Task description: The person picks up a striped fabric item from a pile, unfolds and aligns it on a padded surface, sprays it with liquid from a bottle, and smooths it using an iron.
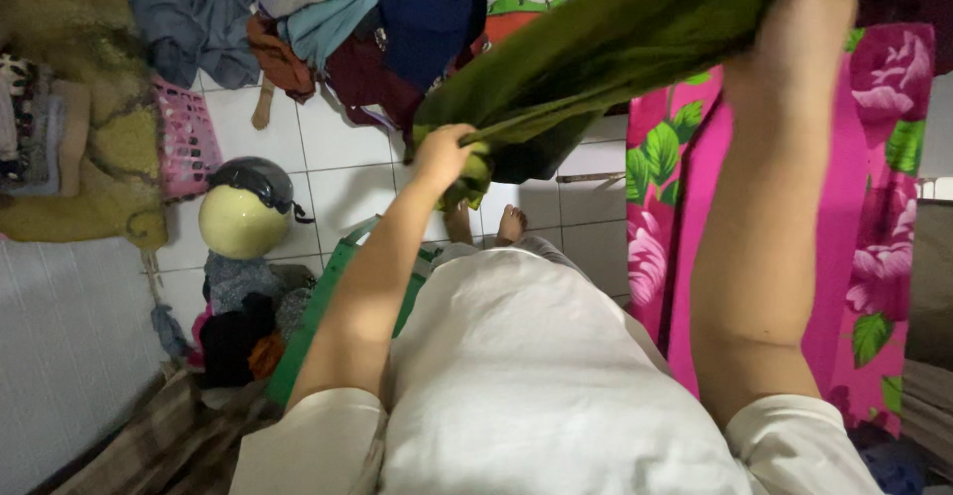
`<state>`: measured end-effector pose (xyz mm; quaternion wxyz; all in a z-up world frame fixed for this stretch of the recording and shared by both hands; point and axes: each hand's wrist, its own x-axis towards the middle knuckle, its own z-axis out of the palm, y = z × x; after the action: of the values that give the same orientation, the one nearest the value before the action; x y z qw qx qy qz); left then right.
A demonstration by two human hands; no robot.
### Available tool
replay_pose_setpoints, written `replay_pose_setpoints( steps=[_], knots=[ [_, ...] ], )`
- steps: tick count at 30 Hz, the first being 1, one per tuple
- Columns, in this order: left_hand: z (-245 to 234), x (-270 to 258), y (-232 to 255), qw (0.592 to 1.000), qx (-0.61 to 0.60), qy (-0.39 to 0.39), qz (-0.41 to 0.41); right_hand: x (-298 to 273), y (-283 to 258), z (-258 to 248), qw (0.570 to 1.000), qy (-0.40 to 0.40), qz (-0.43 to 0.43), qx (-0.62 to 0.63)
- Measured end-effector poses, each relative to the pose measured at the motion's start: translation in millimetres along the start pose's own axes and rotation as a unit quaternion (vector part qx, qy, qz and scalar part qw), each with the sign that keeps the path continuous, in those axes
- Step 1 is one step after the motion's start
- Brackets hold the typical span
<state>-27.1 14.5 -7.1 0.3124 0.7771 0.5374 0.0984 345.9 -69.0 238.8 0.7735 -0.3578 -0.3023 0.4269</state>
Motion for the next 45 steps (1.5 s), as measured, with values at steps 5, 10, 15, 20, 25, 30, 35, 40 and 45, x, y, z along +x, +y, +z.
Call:
replay_pose_setpoints(
  steps=[5,10,15,20,25,30,35,40,45],
  knots=[
    [-30,5,-11,0.985,-0.045,0.14,0.086,12,-8,-77,0.995,0.045,-0.079,-0.04],
    [-84,4,71,0.966,-0.209,0.117,0.098,0,-2,-88,0.845,-0.005,-0.22,-0.488],
    [-114,-15,178,0.993,-0.09,-0.012,0.076,-50,65,-5,0.715,-0.251,-0.172,-0.629],
    [-100,-4,176,0.948,-0.143,0.072,0.275,-54,92,24,0.836,-0.217,0.023,-0.504],
    [-24,2,114,0.981,0.004,-0.044,0.188,-47,54,-21,0.924,-0.144,-0.035,-0.352],
    [31,-1,1,0.988,0.016,-0.124,0.094,-35,39,-129,0.974,0.089,-0.097,-0.184],
    [2,-10,-47,0.994,0.022,-0.081,0.074,-46,15,-210,0.965,0.198,-0.113,-0.126],
    [-64,-9,55,0.983,-0.142,-0.01,0.119,-65,-9,-134,0.8,0.0,0.071,-0.595],
    [-94,-23,179,0.955,-0.138,-0.115,0.234,-72,62,-2,0.776,-0.292,-0.224,-0.513]
  ],
)
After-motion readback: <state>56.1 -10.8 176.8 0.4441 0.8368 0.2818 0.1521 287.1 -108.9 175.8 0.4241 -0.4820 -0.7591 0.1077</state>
